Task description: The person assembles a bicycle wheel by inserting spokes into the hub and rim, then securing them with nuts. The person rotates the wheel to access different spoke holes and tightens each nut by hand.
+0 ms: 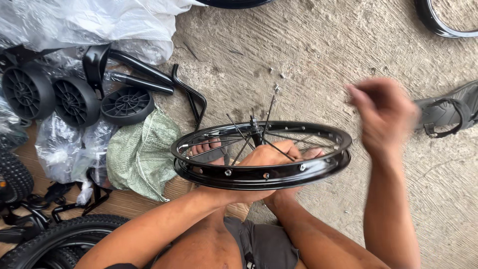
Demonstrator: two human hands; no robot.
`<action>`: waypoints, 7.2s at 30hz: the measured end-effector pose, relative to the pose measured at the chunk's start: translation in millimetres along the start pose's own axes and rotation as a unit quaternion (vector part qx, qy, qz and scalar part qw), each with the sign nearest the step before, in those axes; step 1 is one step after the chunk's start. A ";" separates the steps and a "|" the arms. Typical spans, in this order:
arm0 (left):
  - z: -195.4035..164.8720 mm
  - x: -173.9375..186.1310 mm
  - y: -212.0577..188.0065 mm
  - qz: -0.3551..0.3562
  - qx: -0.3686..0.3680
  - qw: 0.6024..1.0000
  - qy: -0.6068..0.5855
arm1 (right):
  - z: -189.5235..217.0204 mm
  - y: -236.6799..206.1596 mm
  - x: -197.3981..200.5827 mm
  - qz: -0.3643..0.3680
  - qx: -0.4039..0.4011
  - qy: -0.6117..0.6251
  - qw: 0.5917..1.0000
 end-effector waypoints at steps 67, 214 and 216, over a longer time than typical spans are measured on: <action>11.4 -30.8 15.1 -0.132 0.000 0.991 0.007 | 96.8 -68.1 54.1 0.137 0.178 -0.117 0.967; 19.6 -37.6 12.0 -0.146 -0.007 0.989 0.029 | 78.7 -73.4 59.2 0.162 0.180 -0.289 0.926; 18.0 -38.7 12.6 -0.130 -0.026 0.990 0.042 | 79.0 -73.9 59.6 0.154 0.200 -0.293 0.922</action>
Point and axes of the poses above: each hand's wrist, its own y-axis towards the middle knuckle, its own x-axis out of the back of the hand, z = x × y, the point moved 5 cm from there along y, towards the middle knuckle, and after that the axes turned 11 degrees about -x, right-handed, at the moved point
